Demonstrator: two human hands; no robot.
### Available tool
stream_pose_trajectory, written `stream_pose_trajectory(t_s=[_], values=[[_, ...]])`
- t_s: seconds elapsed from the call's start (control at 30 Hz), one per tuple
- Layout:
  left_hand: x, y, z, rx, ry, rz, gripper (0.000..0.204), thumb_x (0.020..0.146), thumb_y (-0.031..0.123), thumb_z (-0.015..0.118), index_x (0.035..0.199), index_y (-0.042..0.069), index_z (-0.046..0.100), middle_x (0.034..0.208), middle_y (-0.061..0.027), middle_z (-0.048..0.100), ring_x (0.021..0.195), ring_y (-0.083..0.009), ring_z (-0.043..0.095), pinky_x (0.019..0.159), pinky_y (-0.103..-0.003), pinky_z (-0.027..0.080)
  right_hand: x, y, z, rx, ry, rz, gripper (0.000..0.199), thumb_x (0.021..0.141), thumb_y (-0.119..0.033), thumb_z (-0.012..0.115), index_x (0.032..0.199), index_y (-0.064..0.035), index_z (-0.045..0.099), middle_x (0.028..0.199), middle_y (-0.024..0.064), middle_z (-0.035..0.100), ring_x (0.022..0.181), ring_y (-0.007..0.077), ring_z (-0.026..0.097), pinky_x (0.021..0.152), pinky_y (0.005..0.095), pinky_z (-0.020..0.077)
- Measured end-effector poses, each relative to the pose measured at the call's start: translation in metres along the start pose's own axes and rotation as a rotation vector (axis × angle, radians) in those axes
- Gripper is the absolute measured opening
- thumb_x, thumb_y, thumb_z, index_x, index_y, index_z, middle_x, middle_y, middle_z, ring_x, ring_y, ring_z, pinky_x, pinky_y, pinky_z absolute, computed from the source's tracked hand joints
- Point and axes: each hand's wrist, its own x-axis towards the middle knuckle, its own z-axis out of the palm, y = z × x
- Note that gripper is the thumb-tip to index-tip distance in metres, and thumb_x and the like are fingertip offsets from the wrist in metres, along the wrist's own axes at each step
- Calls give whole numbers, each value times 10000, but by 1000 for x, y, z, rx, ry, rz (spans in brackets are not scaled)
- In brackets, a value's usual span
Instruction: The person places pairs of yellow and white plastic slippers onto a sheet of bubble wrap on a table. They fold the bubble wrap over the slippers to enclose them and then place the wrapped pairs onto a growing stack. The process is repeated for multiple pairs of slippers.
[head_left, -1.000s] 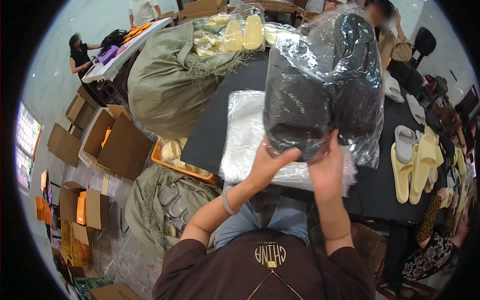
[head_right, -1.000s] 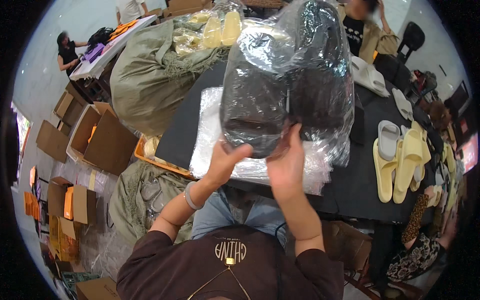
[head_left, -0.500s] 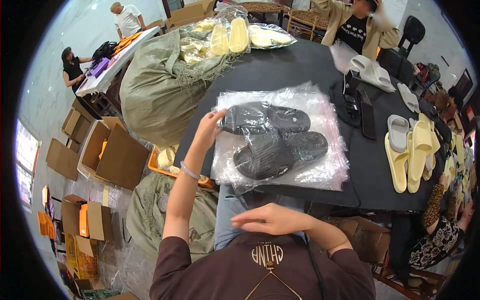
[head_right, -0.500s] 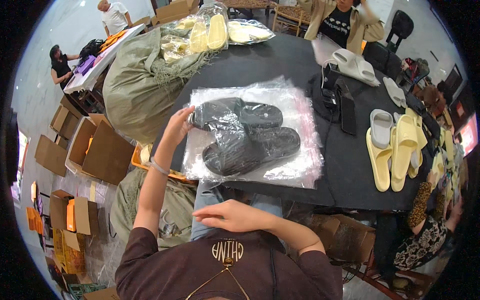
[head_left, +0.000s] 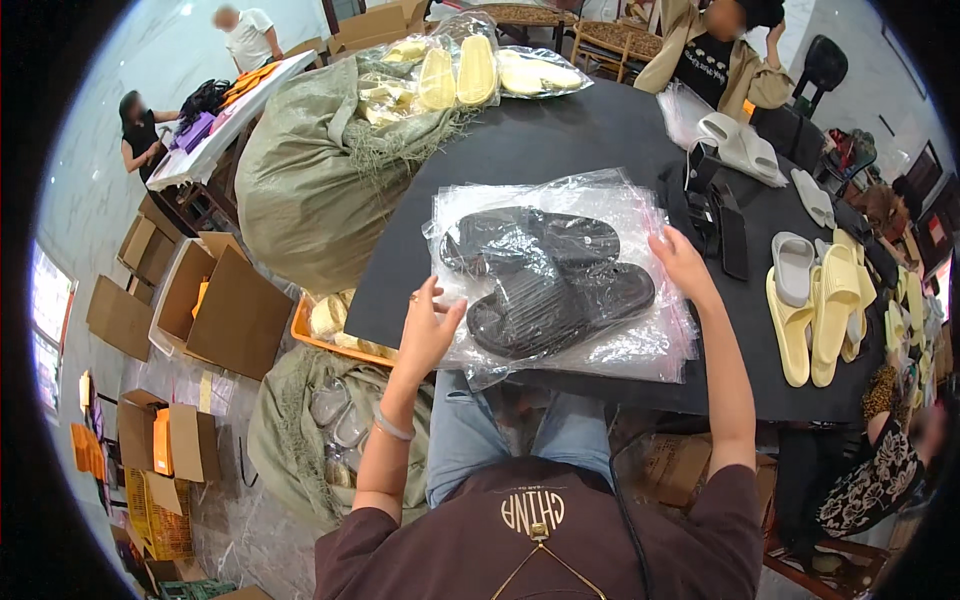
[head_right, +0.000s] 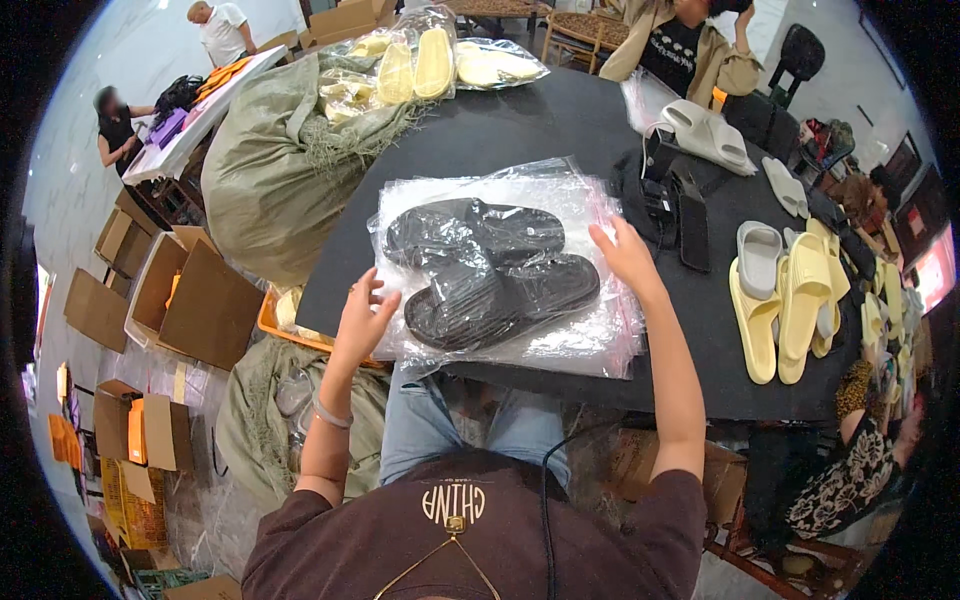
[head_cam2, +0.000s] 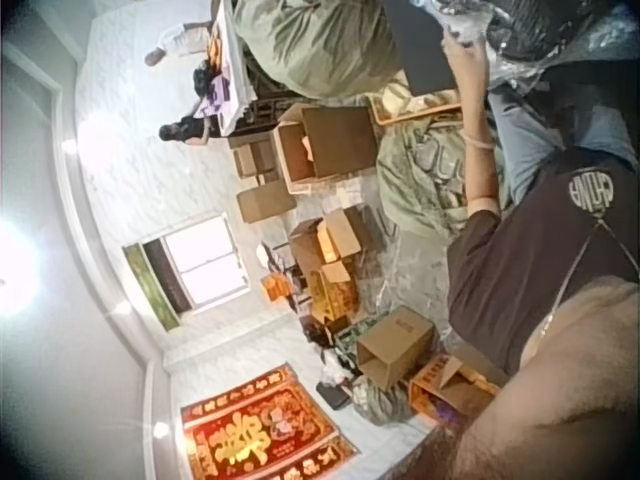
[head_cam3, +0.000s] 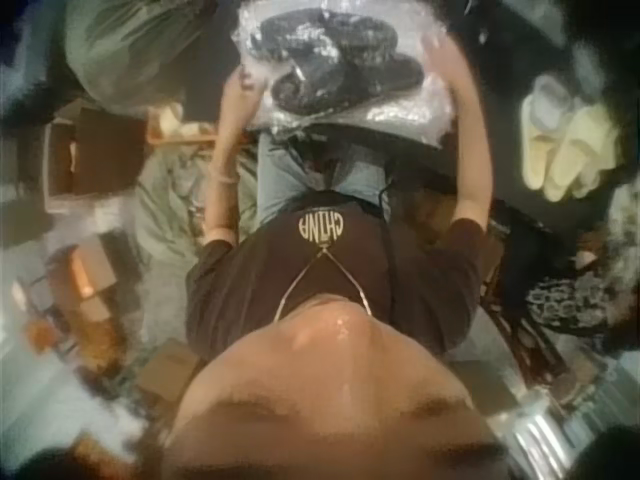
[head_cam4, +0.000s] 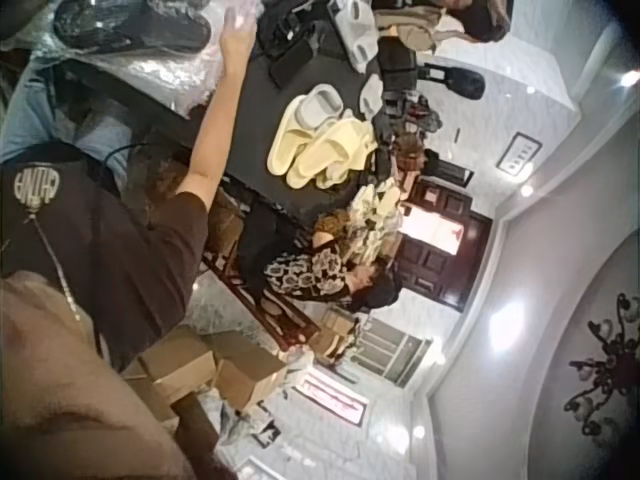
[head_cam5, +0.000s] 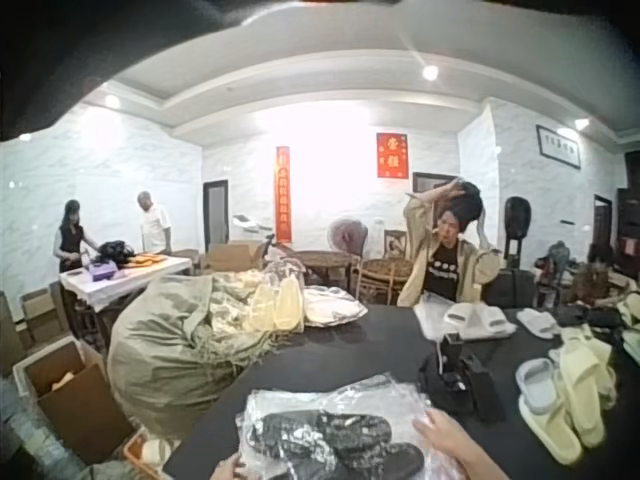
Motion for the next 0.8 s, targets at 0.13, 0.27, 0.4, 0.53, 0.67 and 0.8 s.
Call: stream_pose_trajectory(t_s=[0.13, 0.27, 0.4, 0.53, 0.67, 0.8], values=[[-13, 7, -9, 116, -100, -3, 661, 843, 289, 661, 1295, -104, 382, 1064, -232, 533, 858, -282, 572, 776, -353, 465, 28, -62, -3, 305, -372, 386, 549, 882, -454, 590, 1186, 1, 547, 1004, 106, 641, 919, 165, 612, 817, 274, 462], [-24, 11, -7, 87, -115, 16, 727, 840, 299, 662, 1342, -94, 312, 1053, -262, 529, 947, -362, 546, 833, -387, 442, 41, -69, -10, 457, -540, 313, 444, 814, -480, 666, 948, -62, 596, 826, 3, 613, 675, 62, 588, 588, 196, 459], [-43, 15, -5, -133, -142, -72, 762, 818, 177, 688, 1399, -43, 247, 1207, -265, 473, 847, -258, 604, 750, -324, 491, 40, -110, -11, 659, -514, 264, 287, 871, -344, 640, 959, -74, 603, 905, 12, 637, 643, 33, 537, 534, 160, 413], [-52, 9, 5, -457, -80, -92, 706, 801, -4, 654, 1399, -16, 278, 1300, -198, 419, 763, -136, 593, 682, -253, 504, 41, -143, -9, 671, -465, 66, 193, 939, -287, 552, 948, -96, 577, 751, -38, 553, 608, 13, 513, 502, 149, 392], [-37, 15, -6, -513, 5, -10, 625, 802, -64, 618, 1366, -7, 353, 1308, -135, 415, 803, -111, 572, 705, -236, 494, 47, -155, -13, 808, -377, -39, 174, 949, -291, 535, 955, -121, 568, 733, -63, 509, 604, 12, 496, 501, 150, 322], [-20, 18, -24, -519, 63, 66, 574, 819, -84, 587, 1351, 15, 392, 1318, -113, 402, 836, -113, 571, 733, -233, 488, 44, -168, -38, 1146, -407, -203, 185, 936, -283, 547, 982, -103, 549, 1411, 104, 419, 636, 45, 546, 506, 157, 447]])
